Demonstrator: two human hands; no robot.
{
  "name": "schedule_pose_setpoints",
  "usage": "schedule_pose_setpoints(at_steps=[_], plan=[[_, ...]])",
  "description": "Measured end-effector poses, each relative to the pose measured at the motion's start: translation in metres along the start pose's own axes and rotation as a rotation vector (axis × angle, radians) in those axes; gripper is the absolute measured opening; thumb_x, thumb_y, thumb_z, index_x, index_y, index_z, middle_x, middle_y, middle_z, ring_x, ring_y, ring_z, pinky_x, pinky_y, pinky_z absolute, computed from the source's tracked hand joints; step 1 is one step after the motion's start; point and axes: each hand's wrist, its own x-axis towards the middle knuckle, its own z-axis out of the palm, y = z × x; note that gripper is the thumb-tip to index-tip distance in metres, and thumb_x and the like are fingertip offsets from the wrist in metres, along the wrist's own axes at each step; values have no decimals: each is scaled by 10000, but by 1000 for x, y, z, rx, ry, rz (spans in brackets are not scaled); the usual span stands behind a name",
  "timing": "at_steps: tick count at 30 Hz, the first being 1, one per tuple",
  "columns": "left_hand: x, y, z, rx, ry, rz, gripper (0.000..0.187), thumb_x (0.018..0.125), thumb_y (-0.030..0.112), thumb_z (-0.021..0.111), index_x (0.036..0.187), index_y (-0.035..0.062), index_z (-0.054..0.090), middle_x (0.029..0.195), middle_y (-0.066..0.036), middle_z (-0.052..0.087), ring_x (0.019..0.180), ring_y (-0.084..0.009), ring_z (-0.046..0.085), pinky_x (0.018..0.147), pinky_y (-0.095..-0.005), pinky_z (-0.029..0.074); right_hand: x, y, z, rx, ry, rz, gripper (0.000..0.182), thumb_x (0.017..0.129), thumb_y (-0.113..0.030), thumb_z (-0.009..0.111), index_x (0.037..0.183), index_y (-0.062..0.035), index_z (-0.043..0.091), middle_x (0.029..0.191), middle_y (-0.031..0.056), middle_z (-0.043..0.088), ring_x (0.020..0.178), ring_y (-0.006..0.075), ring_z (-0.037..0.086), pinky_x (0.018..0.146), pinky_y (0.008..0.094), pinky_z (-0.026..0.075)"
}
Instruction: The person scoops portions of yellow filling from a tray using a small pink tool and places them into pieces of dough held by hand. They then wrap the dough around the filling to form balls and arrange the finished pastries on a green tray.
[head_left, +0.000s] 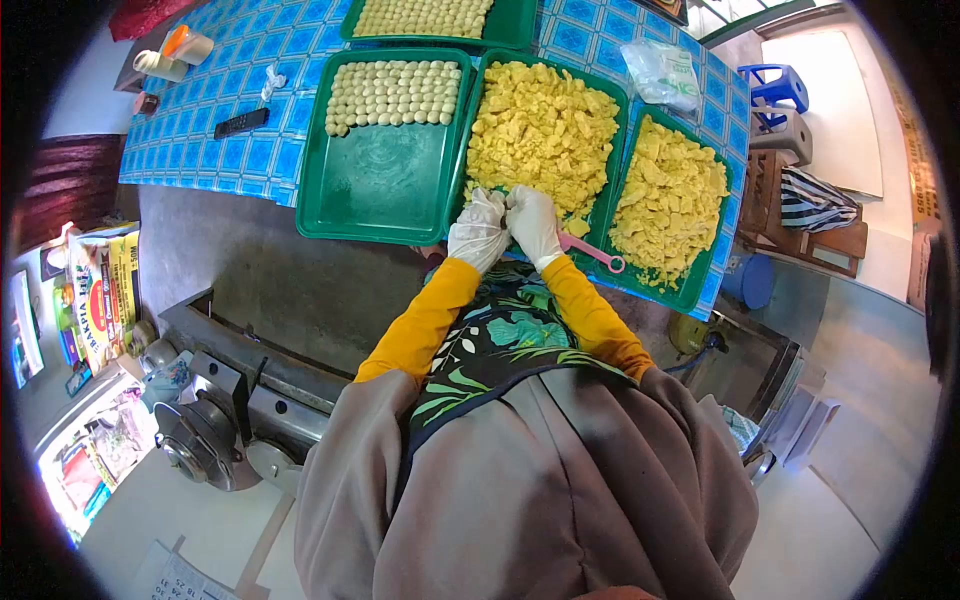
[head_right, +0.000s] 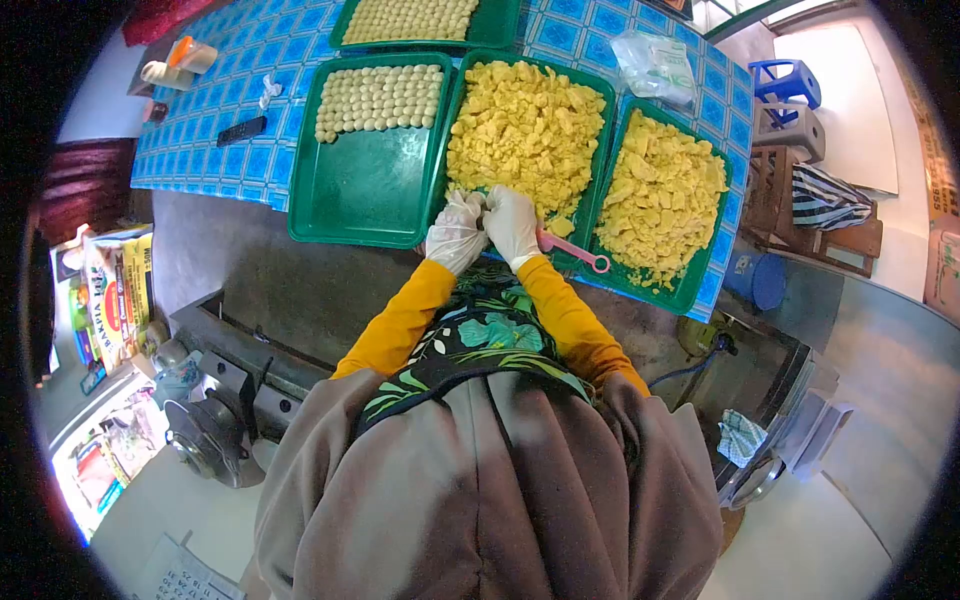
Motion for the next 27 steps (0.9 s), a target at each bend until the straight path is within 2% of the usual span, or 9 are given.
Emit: schedule_pose_setpoints(at_steps=[7,10,12,13,15,16,19,23,27], plan=[[-5,1,-2,-25,14,27,387,789,215,697,1130,92,565,1075,-222,554,969,-410,611,784,-483,516,-5,-1,0,-67,55,-47,130,719,-42,684,829,-11,622,731,202,640,723,394,642,654,421,512],[-12,3,-11,-103,117,84,409,774,194,714,1149,93,585,1074,-193,559,1000,-375,599,824,-449,513,-10,-10,-13,113,33,-60,150,750,-90,719,847,-17,631,728,203,641,721,396,639,643,412,519],[-17,8,-21,-227,293,-45,439,766,163,721,1184,104,601,1072,-173,564,991,-349,595,857,-417,512,-15,-25,-29,689,-22,299,228,774,-167,761,910,-26,645,732,203,648,734,396,651,639,424,526],[-19,6,-24,-334,352,-72,457,750,119,731,1192,83,618,1071,-142,575,984,-288,599,875,-372,513,-15,-25,-29,688,-31,298,228,774,-167,761,910,-26,645,732,203,648,734,396,651,639,424,526],[-23,-1,-31,-500,449,-124,477,724,89,764,1184,57,644,1062,-96,583,953,-210,600,830,-325,518,-13,-27,-27,-54,-25,-56,305,786,-260,774,907,-23,625,771,212,658,743,400,660,646,459,524],[-25,-1,-34,-772,481,-218,452,715,81,784,1148,33,665,1055,-52,585,891,-147,582,770,-286,509,-12,-34,-24,-289,-82,-142,344,799,-310,758,909,-26,597,812,217,660,751,411,662,653,490,522],[-31,-13,-51,-663,524,-250,430,731,96,783,1142,36,669,1028,-43,593,842,-134,574,732,-273,501,-6,-38,1,-407,-111,-251,325,822,-317,721,904,-36,581,826,216,655,759,416,663,663,507,522],[-36,-37,-68,-643,519,-287,432,738,111,781,1149,39,672,1025,-41,609,834,-132,569,721,-274,495,-8,-45,7,-500,-111,-190,293,809,-274,707,923,-33,586,816,212,653,772,407,667,670,519,524],[-34,-73,-90,-594,506,-277,444,740,117,785,1159,38,664,1068,-54,621,847,-136,577,722,-277,500,-4,-65,-7,-355,-19,-158,262,770,-242,712,895,-38,605,828,205,650,796,388,660,694,484,520]])
